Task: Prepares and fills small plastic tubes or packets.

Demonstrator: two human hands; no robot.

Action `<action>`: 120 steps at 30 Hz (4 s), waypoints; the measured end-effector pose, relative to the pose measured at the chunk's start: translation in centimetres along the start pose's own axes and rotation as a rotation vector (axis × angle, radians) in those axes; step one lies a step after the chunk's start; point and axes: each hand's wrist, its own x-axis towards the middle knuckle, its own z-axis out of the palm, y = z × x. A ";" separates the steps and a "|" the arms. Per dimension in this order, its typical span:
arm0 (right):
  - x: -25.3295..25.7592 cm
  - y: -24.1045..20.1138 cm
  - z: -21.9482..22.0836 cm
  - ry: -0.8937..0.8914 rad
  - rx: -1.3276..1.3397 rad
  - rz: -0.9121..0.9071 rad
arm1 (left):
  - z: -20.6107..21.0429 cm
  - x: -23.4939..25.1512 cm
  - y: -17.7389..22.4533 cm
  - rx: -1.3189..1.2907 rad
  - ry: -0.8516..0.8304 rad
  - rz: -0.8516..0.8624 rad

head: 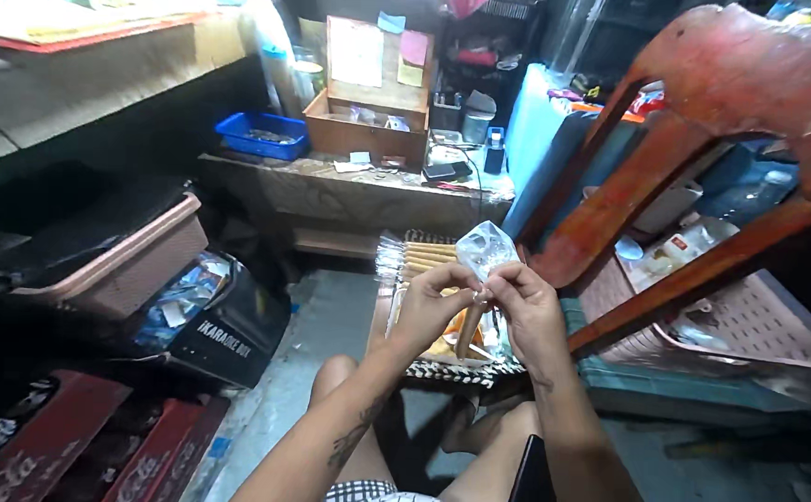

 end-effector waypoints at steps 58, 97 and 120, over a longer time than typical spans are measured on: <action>-2.0 2.2 -7.3 0.156 -0.477 -0.021 | -7.6 11.1 -6.8 0.268 0.268 -0.404; -3.2 14.4 -9.4 -0.081 -0.979 0.885 | -10.3 -1.4 -10.9 0.287 0.409 -0.500; 0.5 9.6 -8.2 -0.207 -1.173 0.893 | -1.5 -8.5 -7.1 -0.020 -0.053 -0.719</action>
